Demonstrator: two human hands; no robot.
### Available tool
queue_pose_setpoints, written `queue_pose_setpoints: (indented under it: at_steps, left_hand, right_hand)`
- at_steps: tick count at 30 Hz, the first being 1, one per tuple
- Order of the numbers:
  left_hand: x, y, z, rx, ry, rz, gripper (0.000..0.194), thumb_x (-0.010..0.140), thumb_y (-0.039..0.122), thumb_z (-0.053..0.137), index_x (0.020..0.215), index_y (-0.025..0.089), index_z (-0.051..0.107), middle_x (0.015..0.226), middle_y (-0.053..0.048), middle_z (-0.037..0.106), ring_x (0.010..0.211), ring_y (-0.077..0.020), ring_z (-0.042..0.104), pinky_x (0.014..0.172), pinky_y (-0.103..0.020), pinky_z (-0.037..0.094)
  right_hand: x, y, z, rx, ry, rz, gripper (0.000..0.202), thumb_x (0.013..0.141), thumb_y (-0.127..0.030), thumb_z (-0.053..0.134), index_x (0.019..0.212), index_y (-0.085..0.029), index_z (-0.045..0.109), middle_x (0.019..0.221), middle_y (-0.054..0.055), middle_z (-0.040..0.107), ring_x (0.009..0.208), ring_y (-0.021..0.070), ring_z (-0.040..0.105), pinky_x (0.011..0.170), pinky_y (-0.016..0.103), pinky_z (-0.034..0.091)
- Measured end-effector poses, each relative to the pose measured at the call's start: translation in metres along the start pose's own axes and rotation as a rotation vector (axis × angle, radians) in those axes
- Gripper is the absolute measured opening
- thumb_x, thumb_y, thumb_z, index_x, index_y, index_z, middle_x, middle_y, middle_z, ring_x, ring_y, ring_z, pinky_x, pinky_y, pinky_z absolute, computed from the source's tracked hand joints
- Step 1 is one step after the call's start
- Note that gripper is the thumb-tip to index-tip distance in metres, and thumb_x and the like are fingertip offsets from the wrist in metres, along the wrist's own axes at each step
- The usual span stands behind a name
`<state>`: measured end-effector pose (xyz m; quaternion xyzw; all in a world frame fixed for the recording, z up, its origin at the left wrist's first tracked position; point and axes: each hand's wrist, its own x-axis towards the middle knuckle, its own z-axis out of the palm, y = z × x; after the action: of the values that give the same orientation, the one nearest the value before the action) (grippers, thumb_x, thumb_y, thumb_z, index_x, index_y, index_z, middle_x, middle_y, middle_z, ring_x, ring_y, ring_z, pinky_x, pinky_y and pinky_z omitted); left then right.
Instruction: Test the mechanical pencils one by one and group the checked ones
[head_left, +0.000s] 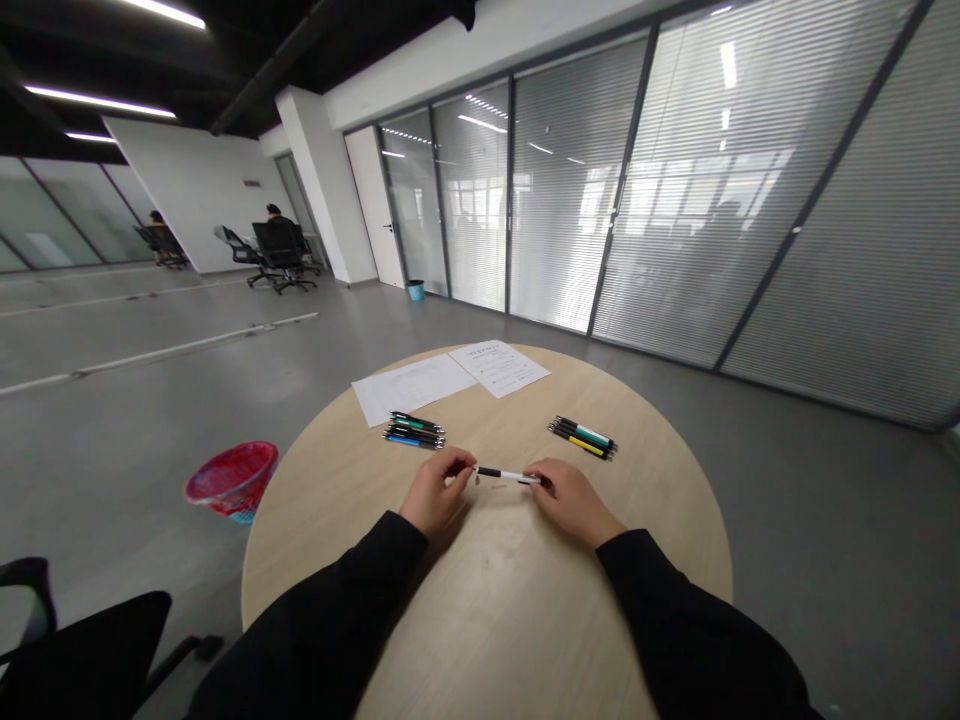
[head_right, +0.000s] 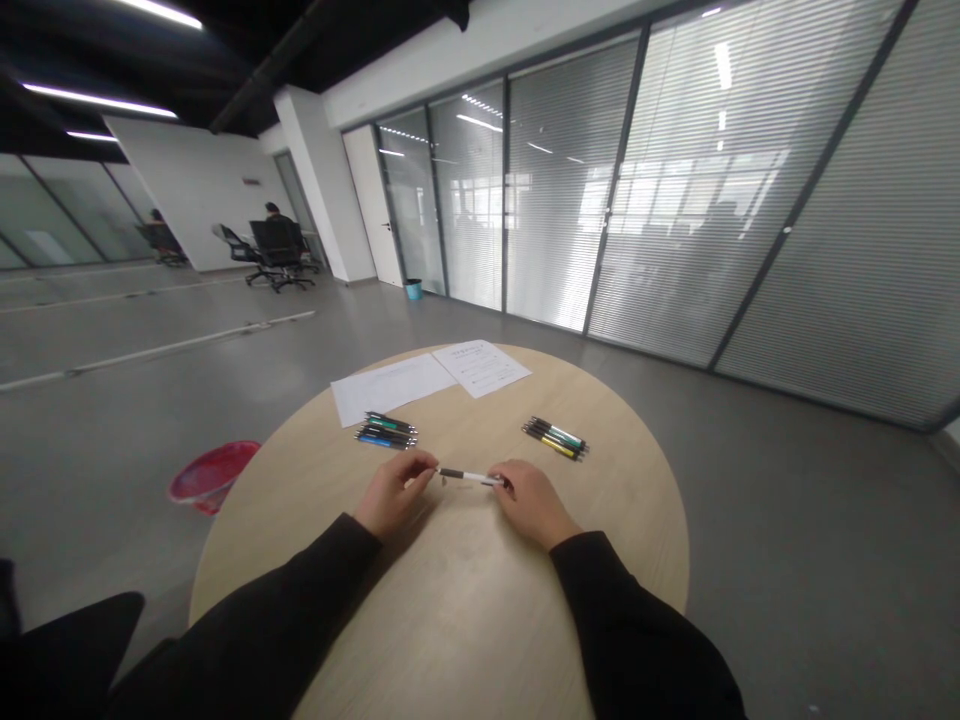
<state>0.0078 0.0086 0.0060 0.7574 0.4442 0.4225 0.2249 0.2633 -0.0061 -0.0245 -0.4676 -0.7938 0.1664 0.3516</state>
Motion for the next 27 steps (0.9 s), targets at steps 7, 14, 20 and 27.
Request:
queue_pose_setpoints:
  at_steps: [7,14,20,27]
  left_hand:
    - [0.000,-0.004,0.000,-0.005,0.013,-0.022,0.012,0.085,0.025,0.058,0.086,0.018,0.067,0.080,-0.004,0.068,0.071,-0.0160,0.061,0.068,-0.028,0.049]
    - [0.001,-0.005,0.001,-0.083,0.004,-0.065,0.015,0.084,0.030,0.061,0.086,0.016,0.066,0.076,-0.003,0.066,0.070,-0.0165,0.061,0.065,-0.028,0.048]
    - [0.000,-0.004,0.003,-0.208,-0.011,-0.088,0.022,0.084,0.033,0.063,0.099,0.017,0.062,0.084,-0.003,0.066,0.075,-0.0161,0.063,0.069,-0.028,0.051]
    - [-0.004,-0.013,0.005,0.034,-0.049,-0.028,0.021,0.089,0.031,0.057,0.106,0.019,0.059,0.090,-0.004,0.064,0.075,-0.0160,0.060,0.065,-0.028,0.049]
  right_hand:
    - [-0.001,-0.004,0.000,-0.018,0.000,-0.031,0.017,0.086,-0.014,0.058,0.095,-0.021,0.071,0.092,0.006,0.070,0.087,0.0212,0.061,0.082,0.033,0.045]
    - [0.000,-0.006,-0.001,-0.026,0.010,-0.041,0.015,0.089,-0.016,0.057,0.096,-0.020,0.070,0.092,0.007,0.069,0.087,0.0212,0.060,0.081,0.033,0.045]
    - [0.000,-0.006,0.000,0.003,0.035,-0.021,0.016,0.089,-0.016,0.058,0.097,-0.021,0.071,0.093,0.007,0.070,0.087,0.0213,0.061,0.082,0.034,0.046]
    - [0.000,0.000,0.001,0.036,0.061,-0.002,0.017,0.089,-0.017,0.056,0.097,-0.021,0.070,0.096,0.007,0.071,0.089,0.0219,0.062,0.084,0.035,0.047]
